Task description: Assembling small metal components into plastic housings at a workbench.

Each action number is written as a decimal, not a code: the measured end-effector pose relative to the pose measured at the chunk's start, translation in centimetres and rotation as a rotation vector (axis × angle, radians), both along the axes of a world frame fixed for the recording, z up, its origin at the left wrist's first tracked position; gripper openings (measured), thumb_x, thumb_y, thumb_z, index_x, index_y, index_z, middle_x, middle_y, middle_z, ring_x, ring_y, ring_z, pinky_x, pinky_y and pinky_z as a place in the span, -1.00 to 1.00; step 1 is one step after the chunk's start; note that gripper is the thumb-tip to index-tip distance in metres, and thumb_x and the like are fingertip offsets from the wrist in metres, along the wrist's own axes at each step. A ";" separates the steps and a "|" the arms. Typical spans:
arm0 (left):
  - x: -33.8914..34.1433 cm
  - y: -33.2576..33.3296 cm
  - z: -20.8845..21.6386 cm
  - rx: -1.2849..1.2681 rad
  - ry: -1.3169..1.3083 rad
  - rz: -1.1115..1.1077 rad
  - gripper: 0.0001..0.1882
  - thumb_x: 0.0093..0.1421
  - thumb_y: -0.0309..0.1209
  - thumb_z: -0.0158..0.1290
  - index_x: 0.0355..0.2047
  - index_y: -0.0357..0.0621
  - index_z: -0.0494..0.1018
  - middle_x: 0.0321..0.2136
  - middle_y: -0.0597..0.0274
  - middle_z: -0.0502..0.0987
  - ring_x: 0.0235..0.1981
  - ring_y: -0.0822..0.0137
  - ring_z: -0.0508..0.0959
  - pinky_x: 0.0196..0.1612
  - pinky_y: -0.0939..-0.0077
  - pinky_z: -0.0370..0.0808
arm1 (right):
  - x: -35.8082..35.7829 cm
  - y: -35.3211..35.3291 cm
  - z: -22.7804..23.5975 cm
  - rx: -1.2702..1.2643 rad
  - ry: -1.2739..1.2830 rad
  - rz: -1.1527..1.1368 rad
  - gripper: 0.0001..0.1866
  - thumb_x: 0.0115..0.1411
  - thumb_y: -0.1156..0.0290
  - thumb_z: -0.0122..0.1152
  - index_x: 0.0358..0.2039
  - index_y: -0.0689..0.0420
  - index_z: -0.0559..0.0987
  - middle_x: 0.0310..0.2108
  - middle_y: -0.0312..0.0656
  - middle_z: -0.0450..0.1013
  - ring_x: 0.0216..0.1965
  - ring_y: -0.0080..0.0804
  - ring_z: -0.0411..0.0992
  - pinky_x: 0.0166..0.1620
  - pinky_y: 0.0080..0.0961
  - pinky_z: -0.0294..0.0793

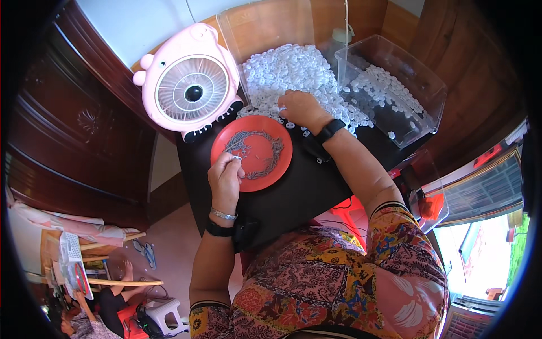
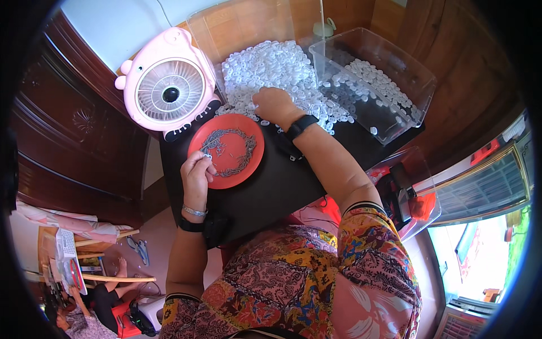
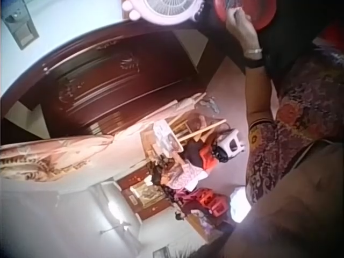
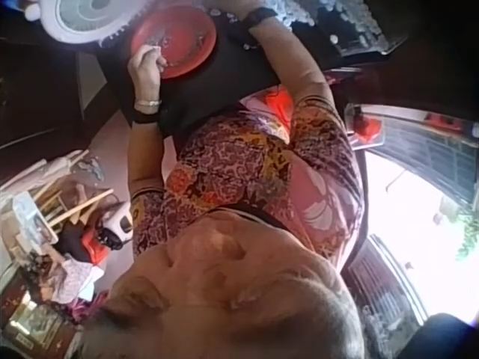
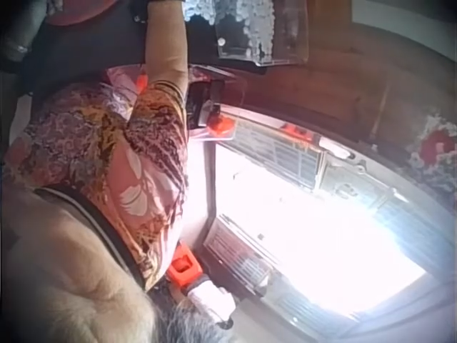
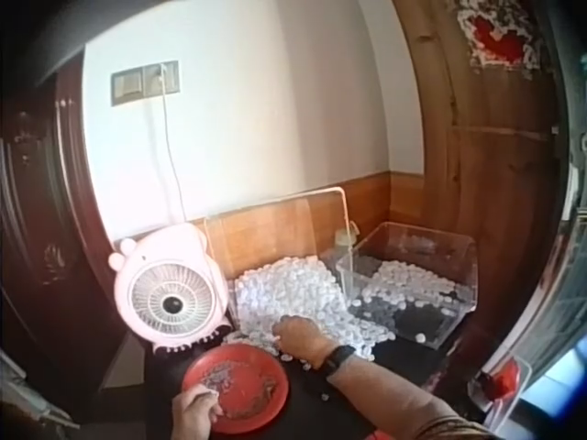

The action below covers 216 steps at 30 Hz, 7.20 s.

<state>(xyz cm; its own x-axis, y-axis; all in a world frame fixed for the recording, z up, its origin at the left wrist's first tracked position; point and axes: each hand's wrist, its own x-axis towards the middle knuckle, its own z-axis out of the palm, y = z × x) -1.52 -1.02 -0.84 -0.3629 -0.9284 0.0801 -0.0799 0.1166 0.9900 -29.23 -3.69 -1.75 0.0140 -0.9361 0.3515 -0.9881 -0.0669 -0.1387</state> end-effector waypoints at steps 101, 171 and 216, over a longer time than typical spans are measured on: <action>-0.1 0.3 0.3 0.077 0.178 -0.042 -0.84 0.16 -0.40 -0.04 -0.54 -0.15 0.38 -0.71 0.41 0.37 -0.69 0.62 0.32 -0.62 0.75 0.18 | 8.6 3.8 2.0 0.317 -1.504 0.591 -0.87 0.16 0.55 0.21 -0.25 0.20 0.58 -0.41 -0.35 0.51 -0.42 -0.70 0.42 -0.29 -0.73 0.43; 0.0 0.4 -0.3 0.156 0.293 -0.076 -0.73 0.25 -0.36 -0.14 -0.47 -0.25 0.46 -0.60 0.24 0.51 -0.67 0.50 0.43 -0.62 0.70 0.30 | 11.4 5.8 2.6 -0.346 -0.289 0.629 -0.86 0.02 0.37 0.14 -0.43 0.16 0.46 -0.51 -0.11 0.45 -0.41 -0.17 0.48 -0.29 -0.29 0.47; -0.4 0.7 -0.6 0.121 0.281 -0.045 -0.78 0.25 -0.37 -0.10 -0.42 -0.23 0.46 -0.61 0.35 0.46 -0.64 0.60 0.38 -0.58 0.75 0.27 | 11.5 6.2 3.1 -0.278 -0.243 0.605 -0.75 -0.02 0.37 0.27 -0.34 0.19 0.48 -0.47 -0.15 0.42 -0.39 -0.18 0.48 -0.31 -0.35 0.48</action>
<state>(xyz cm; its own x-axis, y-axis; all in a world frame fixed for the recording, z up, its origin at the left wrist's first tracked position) -1.97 -0.37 -1.48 -0.3833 -0.9207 0.0731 0.2015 -0.0061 0.9795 -17.77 2.54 1.30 0.3939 -0.6636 0.6360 -0.7094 -0.6594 -0.2487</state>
